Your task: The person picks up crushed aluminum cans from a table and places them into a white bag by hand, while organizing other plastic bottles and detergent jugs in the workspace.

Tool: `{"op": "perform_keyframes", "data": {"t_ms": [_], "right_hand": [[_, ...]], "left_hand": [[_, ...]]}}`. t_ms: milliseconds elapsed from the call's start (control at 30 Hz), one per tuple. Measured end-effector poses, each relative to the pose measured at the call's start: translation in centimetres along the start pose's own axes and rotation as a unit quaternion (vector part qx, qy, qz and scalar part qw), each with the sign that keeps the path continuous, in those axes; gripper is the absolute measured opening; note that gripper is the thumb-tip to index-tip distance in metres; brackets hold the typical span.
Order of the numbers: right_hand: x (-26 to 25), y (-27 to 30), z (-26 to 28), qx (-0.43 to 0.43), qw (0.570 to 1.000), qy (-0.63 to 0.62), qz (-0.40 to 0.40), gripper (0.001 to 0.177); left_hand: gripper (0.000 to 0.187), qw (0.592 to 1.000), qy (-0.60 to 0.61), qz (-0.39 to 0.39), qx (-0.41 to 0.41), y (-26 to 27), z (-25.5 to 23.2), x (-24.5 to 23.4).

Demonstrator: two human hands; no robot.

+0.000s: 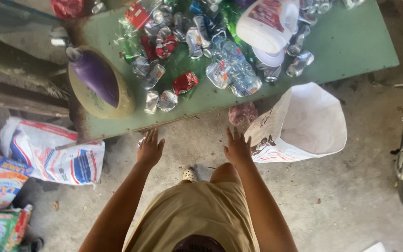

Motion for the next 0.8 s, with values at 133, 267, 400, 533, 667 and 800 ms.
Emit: {"op": "perform_keyframes", "data": {"t_ms": [133,267,400,533,667,800], "right_hand": [[-1.9,-2.1,4.0,-0.07,0.997,0.016,0.016,0.084],[0.2,-3.5,5.1,-0.093,0.994,0.012,0.053,0.081],[2.3,-7.6,5.1,-0.118,0.989,0.005,0.092,0.08],[3.6,-13.5,6.8,-0.169,0.983,-0.003,0.077,0.077],[4.6,-18.6,8.0,-0.195,0.975,-0.084,0.069,0.067],[5.7,-23.9,9.0,-0.232,0.965,-0.072,0.102,0.07]], "left_hand": [[0.066,0.999,0.012,0.044,0.0,-0.2,0.5,1.5],[0.067,0.994,0.049,0.05,-0.086,0.4,3.2,3.9],[0.066,0.969,0.121,0.057,-0.209,1.3,5.7,7.0],[0.061,0.958,0.139,-0.039,-0.249,1.1,6.9,7.4],[0.059,0.91,0.194,-0.078,-0.358,0.2,7.7,7.8],[0.063,0.909,0.187,-0.086,-0.361,-3.6,6.6,6.4]]}}
Point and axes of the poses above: each hand's wrist, its own y-axis away from the middle knuckle, its own x-axis out of the palm, z = x × y, the point moved 10 cm from there along -y, towards the middle knuckle, and after that the axes turned 11 degrees about -z, right-handed, at the moved point
